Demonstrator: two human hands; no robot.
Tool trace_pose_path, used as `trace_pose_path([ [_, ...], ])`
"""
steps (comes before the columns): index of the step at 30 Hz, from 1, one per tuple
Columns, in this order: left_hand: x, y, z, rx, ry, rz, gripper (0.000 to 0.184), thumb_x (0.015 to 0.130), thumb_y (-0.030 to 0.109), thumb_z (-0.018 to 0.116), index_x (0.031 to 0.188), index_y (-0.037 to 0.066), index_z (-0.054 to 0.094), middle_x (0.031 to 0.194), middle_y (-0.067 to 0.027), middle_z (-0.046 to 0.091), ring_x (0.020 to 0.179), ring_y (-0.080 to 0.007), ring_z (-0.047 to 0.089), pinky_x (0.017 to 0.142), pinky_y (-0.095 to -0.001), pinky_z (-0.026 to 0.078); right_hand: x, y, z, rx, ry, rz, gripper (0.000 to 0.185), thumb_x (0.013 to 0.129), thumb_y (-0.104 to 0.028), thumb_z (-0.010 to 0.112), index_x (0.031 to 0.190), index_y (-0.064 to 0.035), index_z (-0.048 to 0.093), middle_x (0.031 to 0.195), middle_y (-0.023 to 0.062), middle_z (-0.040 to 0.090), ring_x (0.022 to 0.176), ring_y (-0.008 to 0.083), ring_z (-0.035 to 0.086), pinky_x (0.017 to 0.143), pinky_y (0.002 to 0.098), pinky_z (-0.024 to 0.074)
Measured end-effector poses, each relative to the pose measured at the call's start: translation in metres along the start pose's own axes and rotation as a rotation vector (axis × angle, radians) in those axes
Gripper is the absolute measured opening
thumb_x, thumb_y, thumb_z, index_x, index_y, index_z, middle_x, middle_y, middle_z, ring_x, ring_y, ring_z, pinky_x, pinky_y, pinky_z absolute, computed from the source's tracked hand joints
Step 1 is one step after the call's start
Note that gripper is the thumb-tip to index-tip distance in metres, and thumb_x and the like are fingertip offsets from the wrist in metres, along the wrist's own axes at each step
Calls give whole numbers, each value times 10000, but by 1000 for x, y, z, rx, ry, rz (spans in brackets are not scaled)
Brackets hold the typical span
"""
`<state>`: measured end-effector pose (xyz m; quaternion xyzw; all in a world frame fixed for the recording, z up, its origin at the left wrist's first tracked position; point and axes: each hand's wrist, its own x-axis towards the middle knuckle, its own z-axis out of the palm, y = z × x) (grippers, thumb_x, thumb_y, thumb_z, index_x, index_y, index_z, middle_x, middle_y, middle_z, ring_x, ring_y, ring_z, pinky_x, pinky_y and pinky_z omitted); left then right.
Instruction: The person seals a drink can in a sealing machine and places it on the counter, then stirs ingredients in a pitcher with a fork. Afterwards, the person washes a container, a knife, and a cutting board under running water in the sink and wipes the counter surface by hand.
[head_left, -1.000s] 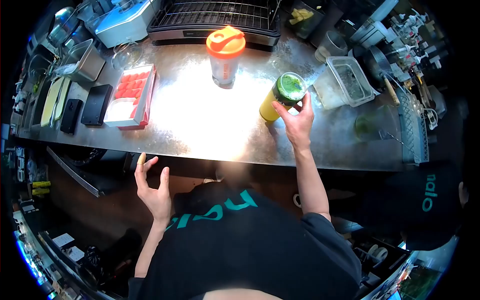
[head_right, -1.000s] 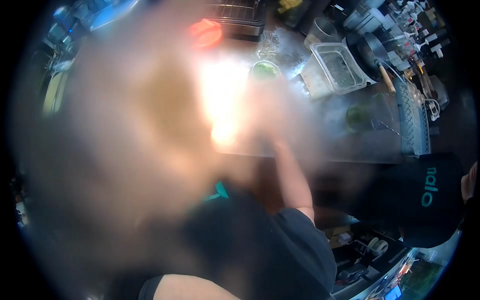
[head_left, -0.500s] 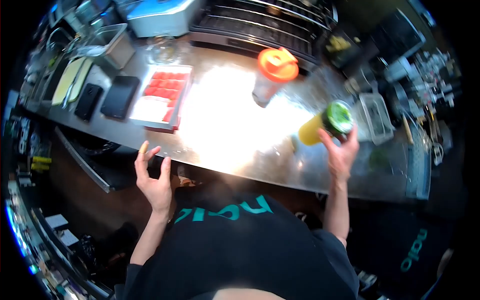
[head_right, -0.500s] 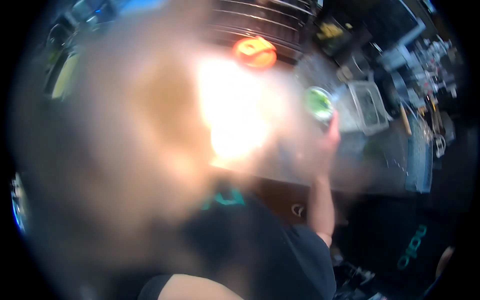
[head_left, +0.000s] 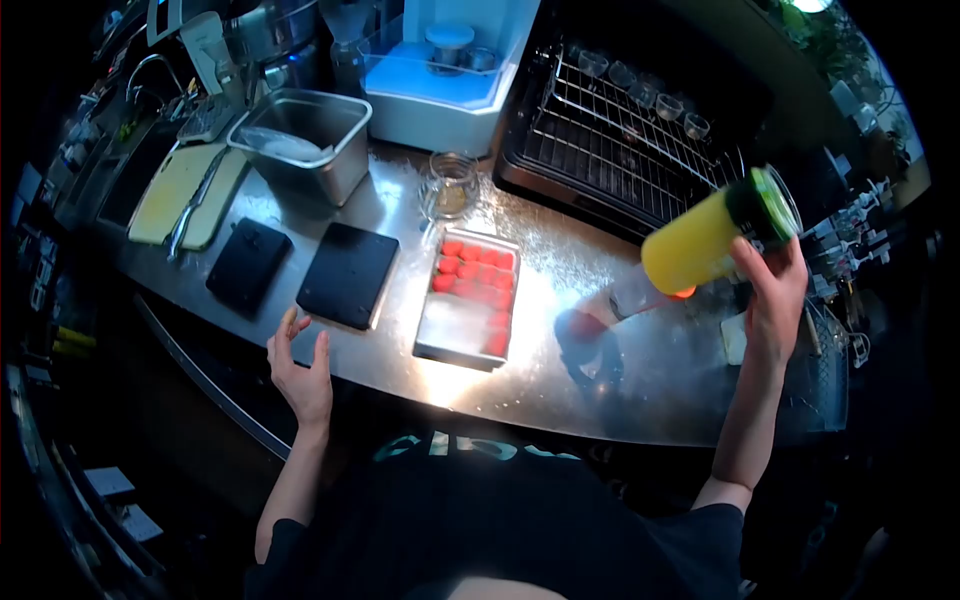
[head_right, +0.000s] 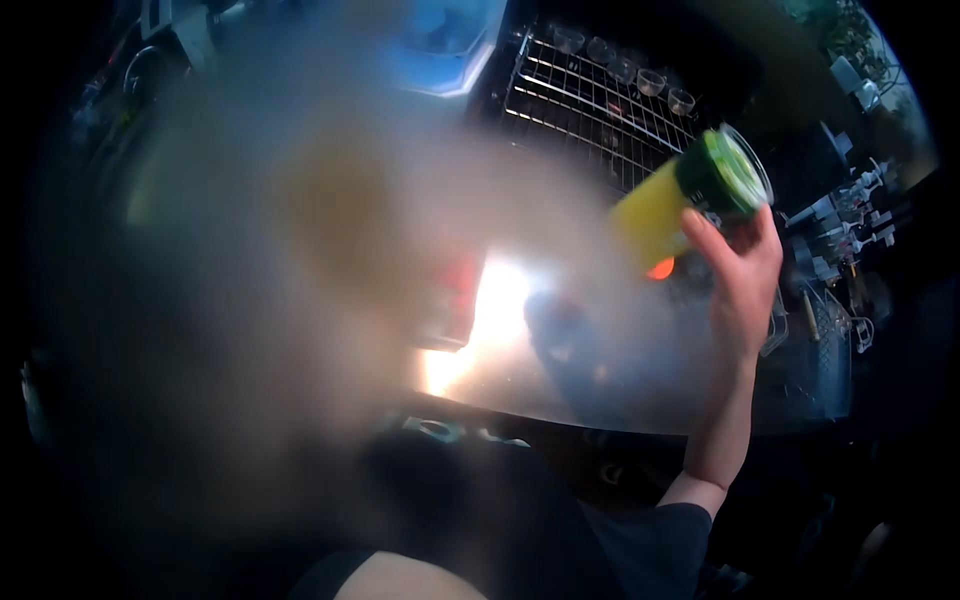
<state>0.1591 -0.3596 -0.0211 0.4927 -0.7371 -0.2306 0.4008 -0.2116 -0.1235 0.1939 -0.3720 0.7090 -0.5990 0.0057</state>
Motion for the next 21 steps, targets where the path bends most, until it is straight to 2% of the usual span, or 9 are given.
trace_pose_path([
  [4,26,-48,-17,57,0,-91,439,868,138,677,1282,85,538,1111,-59,606,1106,-213,515,995,-386,397,40,-23,73,47,-93,-45,551,765,-181,789,1228,1,550,1033,73,648,945,144,610,866,278,463],
  [7,40,-77,-28,79,64,-125,403,876,125,665,1260,77,556,1064,-67,611,1060,-217,538,967,-384,411,73,-31,128,58,-124,-93,504,747,-217,797,1161,-10,597,982,64,663,891,131,613,828,274,466],
  [11,51,-100,-34,98,117,-89,353,865,89,664,1209,49,591,931,-58,586,896,-195,557,848,-342,440,117,-38,193,48,-113,-51,567,705,-254,824,1158,-3,595,969,71,663,886,141,619,827,272,472],
  [13,53,-103,-33,77,148,-90,319,862,72,662,1175,43,608,860,-62,549,810,-192,545,764,-329,451,148,-22,219,66,-125,-123,599,705,-263,822,1166,29,575,983,89,660,907,152,624,849,281,480],
  [15,55,-110,-32,46,168,-103,312,861,68,660,1168,39,609,845,-65,539,784,-191,541,731,-326,452,170,-18,243,83,-145,-172,580,729,-343,817,1125,8,580,999,87,646,909,160,631,823,294,508],
  [21,67,-117,-29,28,166,-121,291,866,62,651,1150,13,610,802,-60,497,722,-178,505,662,-305,440,229,6,297,74,-107,-183,586,722,-322,825,1130,19,577,969,82,656,872,161,652,800,301,528],
])
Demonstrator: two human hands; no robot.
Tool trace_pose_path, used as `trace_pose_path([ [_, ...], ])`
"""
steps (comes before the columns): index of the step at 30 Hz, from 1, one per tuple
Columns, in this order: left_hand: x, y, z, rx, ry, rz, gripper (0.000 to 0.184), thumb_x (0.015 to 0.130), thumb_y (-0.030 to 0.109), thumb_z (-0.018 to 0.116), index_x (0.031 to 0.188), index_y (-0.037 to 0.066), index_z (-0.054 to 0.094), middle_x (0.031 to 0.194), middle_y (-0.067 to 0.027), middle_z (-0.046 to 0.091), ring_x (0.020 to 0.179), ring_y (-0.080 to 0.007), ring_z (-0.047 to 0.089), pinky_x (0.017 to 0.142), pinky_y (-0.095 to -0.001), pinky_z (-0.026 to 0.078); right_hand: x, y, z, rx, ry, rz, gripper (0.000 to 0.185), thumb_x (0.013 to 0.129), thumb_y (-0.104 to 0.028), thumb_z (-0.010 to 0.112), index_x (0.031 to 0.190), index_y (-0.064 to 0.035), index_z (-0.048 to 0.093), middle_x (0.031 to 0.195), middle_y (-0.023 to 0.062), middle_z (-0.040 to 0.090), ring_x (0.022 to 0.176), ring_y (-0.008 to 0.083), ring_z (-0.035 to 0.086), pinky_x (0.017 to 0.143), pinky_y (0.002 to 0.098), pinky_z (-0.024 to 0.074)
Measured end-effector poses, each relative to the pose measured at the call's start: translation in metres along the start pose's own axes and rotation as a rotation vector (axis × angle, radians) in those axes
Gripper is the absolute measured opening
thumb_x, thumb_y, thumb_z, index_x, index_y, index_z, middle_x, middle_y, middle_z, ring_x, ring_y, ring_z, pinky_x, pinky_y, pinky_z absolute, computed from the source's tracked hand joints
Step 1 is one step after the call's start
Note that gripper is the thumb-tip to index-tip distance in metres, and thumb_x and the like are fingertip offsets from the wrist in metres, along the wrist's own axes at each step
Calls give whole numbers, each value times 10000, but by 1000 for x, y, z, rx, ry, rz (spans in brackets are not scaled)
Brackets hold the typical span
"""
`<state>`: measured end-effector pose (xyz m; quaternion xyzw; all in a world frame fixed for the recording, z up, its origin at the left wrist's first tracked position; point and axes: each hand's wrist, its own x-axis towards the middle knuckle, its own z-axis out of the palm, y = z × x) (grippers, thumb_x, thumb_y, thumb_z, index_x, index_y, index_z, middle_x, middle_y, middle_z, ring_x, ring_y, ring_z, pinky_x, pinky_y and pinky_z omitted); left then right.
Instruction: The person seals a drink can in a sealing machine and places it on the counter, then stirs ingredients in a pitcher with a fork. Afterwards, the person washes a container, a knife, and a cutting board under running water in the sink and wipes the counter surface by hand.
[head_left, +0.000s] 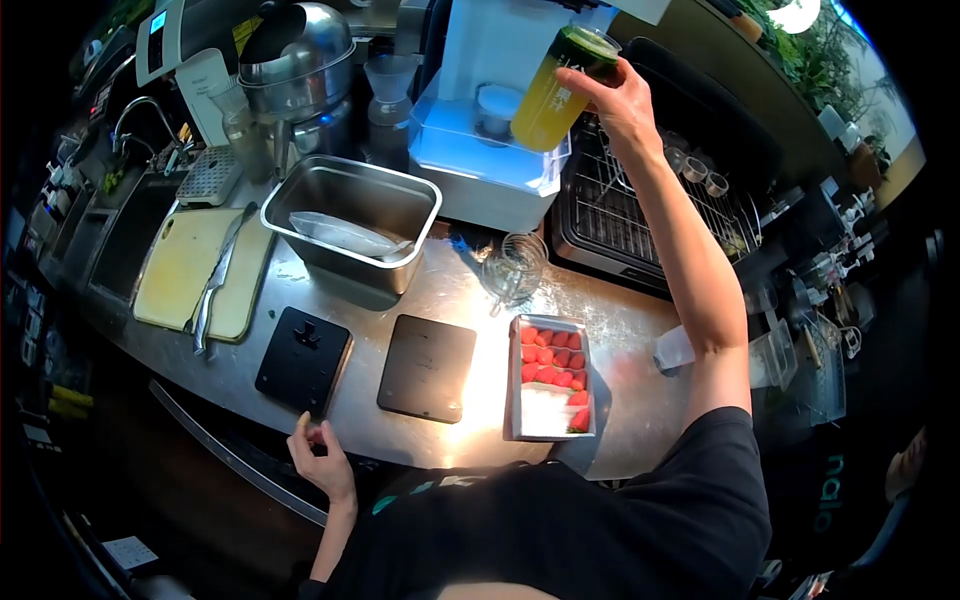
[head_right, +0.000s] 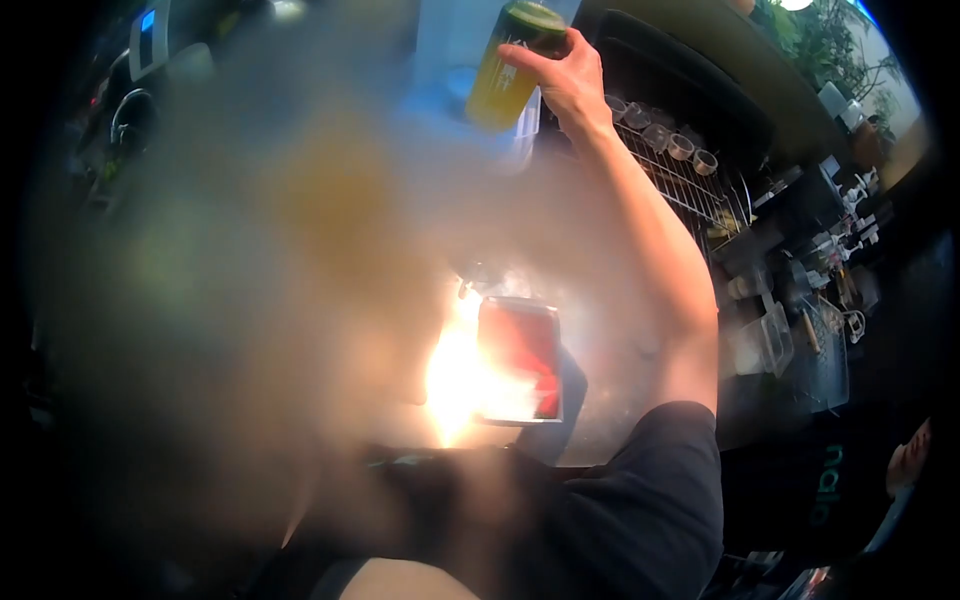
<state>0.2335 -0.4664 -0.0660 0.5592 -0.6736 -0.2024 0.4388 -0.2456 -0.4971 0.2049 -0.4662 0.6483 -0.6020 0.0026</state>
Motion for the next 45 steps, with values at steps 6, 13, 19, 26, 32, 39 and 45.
trace_pose_path([
  [6,3,-11,8,23,-43,37,234,868,83,656,1081,-8,626,786,-55,495,708,-173,479,626,-294,413,44,37,23,-189,-86,-13,636,696,-354,839,1134,29,582,955,101,667,852,163,650,750,291,526],
  [13,6,-18,19,149,-15,117,212,846,84,673,1038,1,641,727,-40,482,684,-165,438,576,-292,351,88,78,37,-141,22,-14,636,691,-384,847,1144,-10,602,960,96,674,854,184,652,758,306,532],
  [19,7,-17,20,165,-9,118,217,845,67,666,1043,-14,635,730,-48,478,675,-167,436,570,-298,355,121,112,42,-214,23,-59,622,721,-409,822,1155,-20,606,1026,124,673,955,215,651,856,367,524],
  [26,-2,-45,31,104,36,119,242,853,50,649,1069,-49,606,735,-51,467,655,-166,431,568,-292,349,133,140,49,-265,-17,-96,609,735,-430,805,1147,-26,610,1040,131,663,994,248,638,886,378,503],
  [32,-7,-56,34,93,45,83,247,852,44,646,1076,-50,604,732,-48,452,655,-162,425,565,-289,343,129,141,51,-231,-28,-33,623,729,-430,807,1156,-24,606,1063,144,655,1026,278,631,887,402,513],
  [39,-6,-57,35,116,23,64,250,850,32,643,1084,-49,608,742,-43,436,660,-157,411,568,-289,339,134,149,48,-247,-67,-46,639,724,-448,804,1167,-31,606,1089,154,649,1043,296,629,892,419,520],
  [45,-3,-47,39,167,108,106,238,857,26,636,1086,-37,625,732,-41,428,667,-158,412,575,-292,348,129,135,51,-273,-98,-26,670,719,-467,802,1176,-21,601,1092,163,650,1053,292,628,908,403,512],
])
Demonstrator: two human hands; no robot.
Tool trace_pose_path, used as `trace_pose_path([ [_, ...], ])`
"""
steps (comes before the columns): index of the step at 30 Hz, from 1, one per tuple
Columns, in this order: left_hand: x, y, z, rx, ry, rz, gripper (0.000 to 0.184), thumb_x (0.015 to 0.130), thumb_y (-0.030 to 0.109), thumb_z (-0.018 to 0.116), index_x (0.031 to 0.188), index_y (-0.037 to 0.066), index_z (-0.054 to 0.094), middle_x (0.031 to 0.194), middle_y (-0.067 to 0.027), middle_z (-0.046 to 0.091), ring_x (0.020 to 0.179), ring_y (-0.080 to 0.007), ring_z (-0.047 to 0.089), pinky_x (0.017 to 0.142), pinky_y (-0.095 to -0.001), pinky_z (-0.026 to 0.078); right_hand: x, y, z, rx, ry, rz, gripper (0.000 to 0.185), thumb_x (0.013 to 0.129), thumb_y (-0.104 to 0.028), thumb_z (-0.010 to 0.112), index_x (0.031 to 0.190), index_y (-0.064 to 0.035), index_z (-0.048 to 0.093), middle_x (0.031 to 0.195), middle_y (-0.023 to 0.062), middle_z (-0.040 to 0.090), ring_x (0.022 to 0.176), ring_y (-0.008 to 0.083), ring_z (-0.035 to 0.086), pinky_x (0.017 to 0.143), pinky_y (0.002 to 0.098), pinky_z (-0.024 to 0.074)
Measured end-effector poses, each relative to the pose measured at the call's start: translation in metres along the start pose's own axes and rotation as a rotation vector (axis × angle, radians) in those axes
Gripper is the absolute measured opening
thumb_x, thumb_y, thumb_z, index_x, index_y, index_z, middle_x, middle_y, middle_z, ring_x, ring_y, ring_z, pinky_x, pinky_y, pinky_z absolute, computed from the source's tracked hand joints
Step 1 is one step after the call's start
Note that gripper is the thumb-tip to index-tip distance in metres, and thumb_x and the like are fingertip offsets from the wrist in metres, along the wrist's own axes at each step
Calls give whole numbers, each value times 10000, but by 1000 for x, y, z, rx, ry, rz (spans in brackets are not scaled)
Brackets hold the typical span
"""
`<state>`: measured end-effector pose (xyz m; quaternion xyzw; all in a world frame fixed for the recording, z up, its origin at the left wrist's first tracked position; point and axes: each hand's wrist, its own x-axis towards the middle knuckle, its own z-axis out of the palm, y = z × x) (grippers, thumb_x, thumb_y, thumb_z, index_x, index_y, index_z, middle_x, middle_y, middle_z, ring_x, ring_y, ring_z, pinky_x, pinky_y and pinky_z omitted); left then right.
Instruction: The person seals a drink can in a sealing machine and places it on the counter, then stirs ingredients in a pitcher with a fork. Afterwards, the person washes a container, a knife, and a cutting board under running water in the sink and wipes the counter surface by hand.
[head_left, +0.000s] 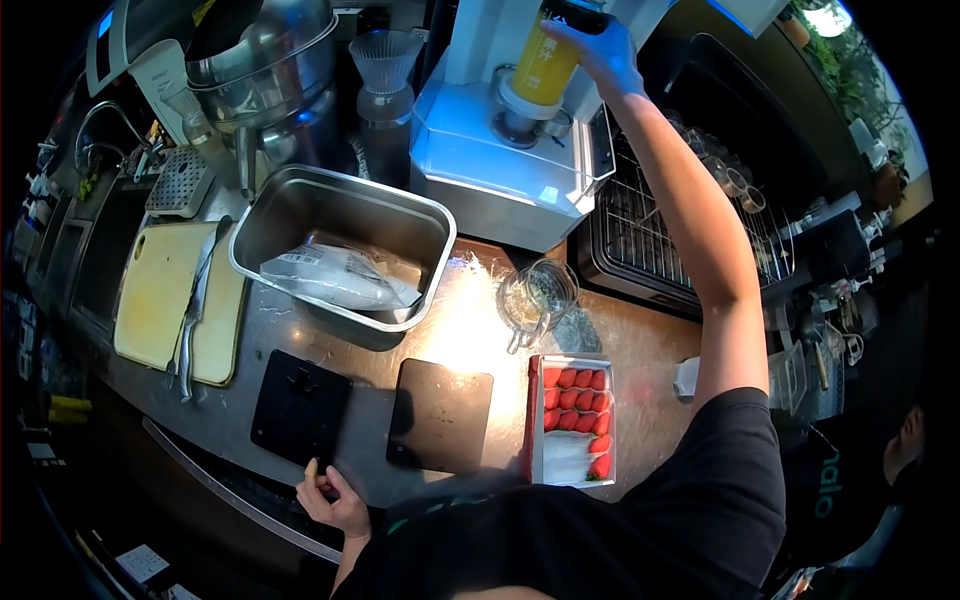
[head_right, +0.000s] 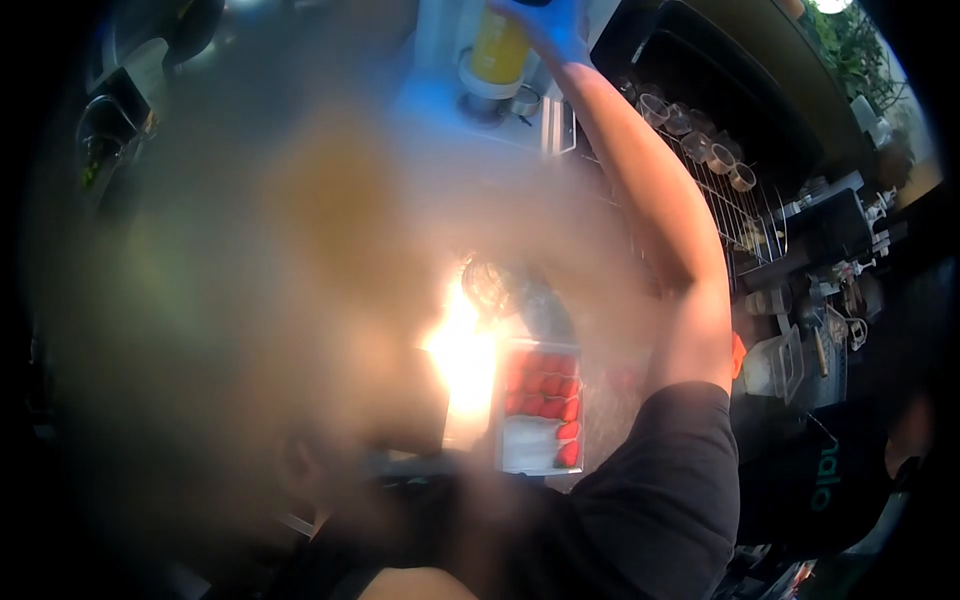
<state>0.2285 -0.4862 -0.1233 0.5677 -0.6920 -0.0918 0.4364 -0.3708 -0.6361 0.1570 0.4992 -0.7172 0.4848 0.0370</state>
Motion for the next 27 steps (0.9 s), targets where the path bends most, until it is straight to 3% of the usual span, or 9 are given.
trace_pose_path([
  [1,1,3,0,-2,0,1,238,857,26,636,1086,-37,625,732,-41,428,667,-158,412,575,-292,348,-3,-6,1,-1,2,0,670,719,-467,802,1176,-21,601,1092,163,650,1053,292,628,908,403,512],
  [6,7,12,-3,2,21,45,238,856,12,631,1089,-36,629,728,-39,426,662,-159,409,573,-290,349,-15,-47,6,-5,72,89,466,771,-352,733,1133,-70,651,1404,162,466,1318,358,389,1098,547,244],
  [7,7,12,-2,-4,20,47,238,856,12,631,1089,-36,629,728,-39,426,662,-159,409,573,-290,349,-14,-36,4,-10,76,88,466,771,-352,733,1133,-70,651,1404,162,466,1318,358,389,1098,547,244],
  [9,6,9,-1,-20,18,53,238,854,10,630,1086,-40,629,727,-39,424,659,-158,407,571,-290,347,-9,-5,-1,-238,60,-88,742,746,-495,771,1237,19,560,1133,187,641,1066,309,626,893,392,516],
  [12,-4,-8,4,-55,33,26,247,855,29,632,1083,-61,614,723,-39,421,656,-156,402,566,-284,344,-59,-32,-31,-443,52,-14,754,737,-485,775,1246,27,556,1146,214,638,1052,301,637,887,388,518],
  [13,-15,-22,8,-68,16,-8,254,856,41,633,1082,-72,605,721,-39,420,655,-156,399,563,-282,342,-67,-17,-36,-634,58,-83,574,753,-393,771,1174,-27,635,1063,192,676,996,257,664,848,353,529],
  [15,-24,-35,12,-97,-19,-63,264,859,57,634,1079,-84,592,719,-38,419,654,-155,395,558,-280,340,-72,6,-39,-778,-221,-113,267,779,-265,723,993,-104,723,895,123,703,877,245,680,752,342,541],
  [17,-3,0,-1,-63,-25,-47,259,863,61,632,1073,-85,589,720,-37,419,654,-156,392,551,-281,338,-66,26,-31,-1024,-389,-373,107,790,-179,659,855,-137,733,790,89,682,802,262,663,678,366,530],
  [27,10,19,-7,30,-17,6,264,865,64,629,1086,-78,597,720,-35,411,653,-154,395,544,-277,333,-45,49,0,-1053,-596,-266,98,761,-186,647,792,-138,727,789,75,687,779,272,664,697,383,525],
])
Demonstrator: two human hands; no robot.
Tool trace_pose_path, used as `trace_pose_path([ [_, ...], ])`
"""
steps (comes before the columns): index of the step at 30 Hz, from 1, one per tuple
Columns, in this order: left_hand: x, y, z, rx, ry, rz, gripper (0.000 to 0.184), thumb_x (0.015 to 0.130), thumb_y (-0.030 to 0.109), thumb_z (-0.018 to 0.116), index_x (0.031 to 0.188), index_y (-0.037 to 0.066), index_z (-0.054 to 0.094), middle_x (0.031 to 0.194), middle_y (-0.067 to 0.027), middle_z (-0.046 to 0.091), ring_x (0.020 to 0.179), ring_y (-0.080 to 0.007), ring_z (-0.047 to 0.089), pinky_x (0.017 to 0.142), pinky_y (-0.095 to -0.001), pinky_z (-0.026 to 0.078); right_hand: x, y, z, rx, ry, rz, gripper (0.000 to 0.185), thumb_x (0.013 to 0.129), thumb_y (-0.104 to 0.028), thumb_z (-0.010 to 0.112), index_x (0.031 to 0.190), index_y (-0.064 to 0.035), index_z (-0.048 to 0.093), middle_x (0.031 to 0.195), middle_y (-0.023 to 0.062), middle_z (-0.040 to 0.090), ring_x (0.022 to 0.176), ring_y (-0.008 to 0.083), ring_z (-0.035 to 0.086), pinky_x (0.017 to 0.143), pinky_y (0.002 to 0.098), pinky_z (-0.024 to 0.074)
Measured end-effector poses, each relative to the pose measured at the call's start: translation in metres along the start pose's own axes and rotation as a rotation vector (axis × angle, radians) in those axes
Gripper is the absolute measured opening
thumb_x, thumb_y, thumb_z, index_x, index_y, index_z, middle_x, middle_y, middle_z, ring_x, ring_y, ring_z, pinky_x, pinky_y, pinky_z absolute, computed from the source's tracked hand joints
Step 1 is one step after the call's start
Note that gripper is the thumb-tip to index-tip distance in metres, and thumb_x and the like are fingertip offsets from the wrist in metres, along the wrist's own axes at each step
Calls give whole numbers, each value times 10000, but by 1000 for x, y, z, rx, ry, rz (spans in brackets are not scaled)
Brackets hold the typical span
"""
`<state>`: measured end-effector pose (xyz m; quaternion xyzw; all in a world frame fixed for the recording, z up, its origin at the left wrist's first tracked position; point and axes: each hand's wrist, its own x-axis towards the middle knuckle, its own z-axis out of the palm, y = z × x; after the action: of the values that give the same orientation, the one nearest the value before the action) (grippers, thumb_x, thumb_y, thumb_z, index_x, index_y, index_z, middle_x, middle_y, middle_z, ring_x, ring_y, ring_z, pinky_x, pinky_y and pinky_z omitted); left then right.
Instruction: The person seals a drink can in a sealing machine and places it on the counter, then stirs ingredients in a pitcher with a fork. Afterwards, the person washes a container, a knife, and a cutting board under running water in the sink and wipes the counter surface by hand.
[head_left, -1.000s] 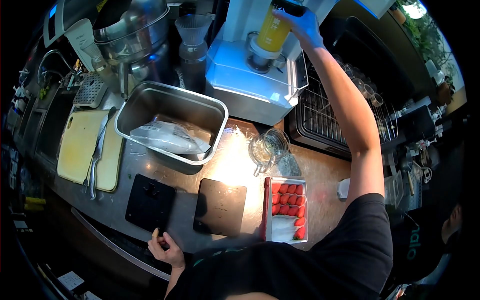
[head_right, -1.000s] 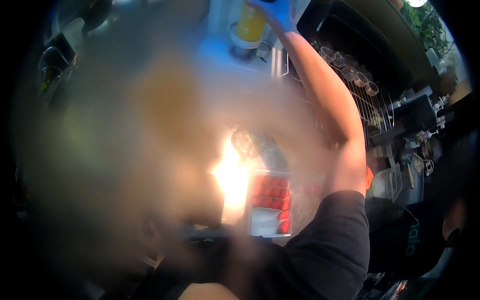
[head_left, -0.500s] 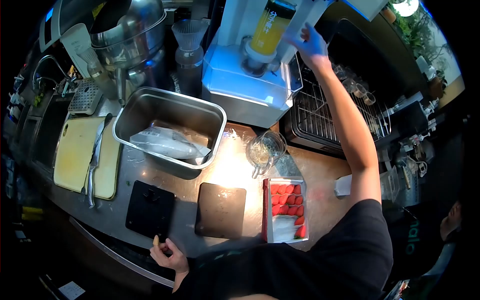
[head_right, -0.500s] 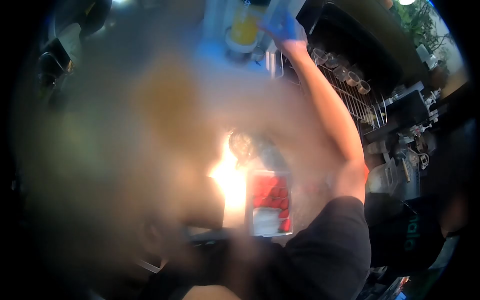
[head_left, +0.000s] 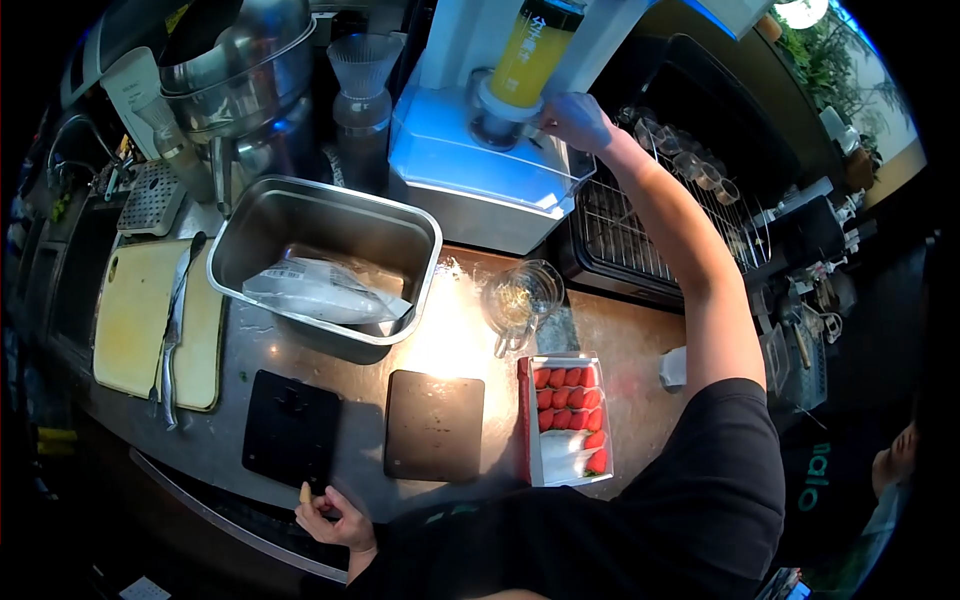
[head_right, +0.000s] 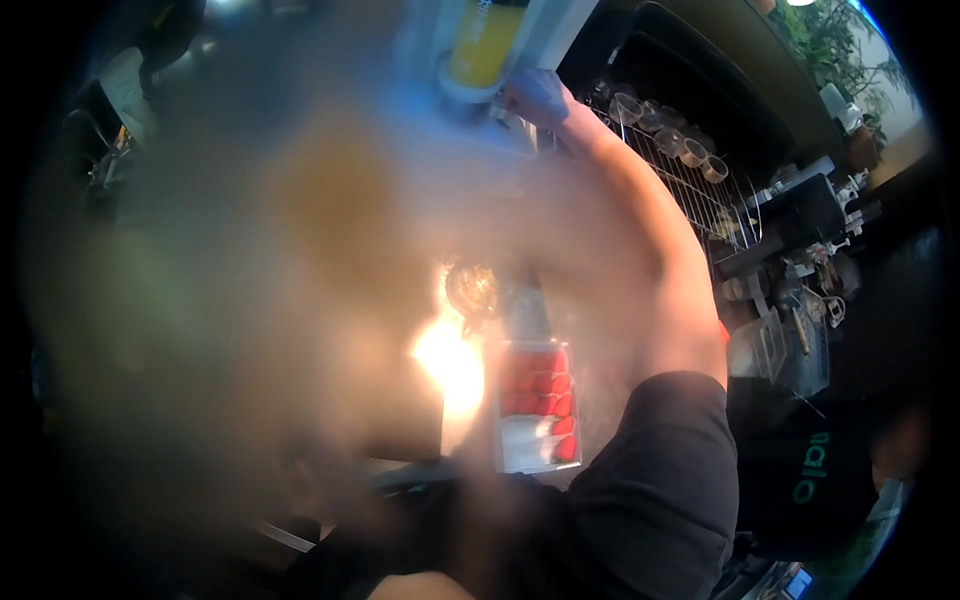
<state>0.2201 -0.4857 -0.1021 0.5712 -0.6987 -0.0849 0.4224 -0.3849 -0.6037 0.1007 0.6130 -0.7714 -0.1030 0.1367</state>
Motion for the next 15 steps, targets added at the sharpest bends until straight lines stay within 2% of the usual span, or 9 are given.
trace_pose_path([
  [1,-1,0,0,-3,-3,0,264,865,64,629,1086,-78,597,720,-35,411,653,-154,395,544,-277,333,0,1,1,-65,-41,20,98,772,-188,679,835,-148,744,831,61,699,800,255,666,710,366,527],
  [5,-1,0,1,-10,20,-18,268,867,67,631,1098,-65,601,718,-30,400,654,-150,396,549,-272,334,3,2,3,-35,-17,8,96,768,-176,675,830,-144,741,831,60,700,798,256,667,719,356,528],
  [15,-2,6,0,0,21,4,253,881,52,617,1111,-52,600,743,-29,396,664,-145,390,554,-265,336,4,3,0,30,16,-14,98,732,-162,673,797,-102,714,781,93,682,778,273,665,703,372,526],
])
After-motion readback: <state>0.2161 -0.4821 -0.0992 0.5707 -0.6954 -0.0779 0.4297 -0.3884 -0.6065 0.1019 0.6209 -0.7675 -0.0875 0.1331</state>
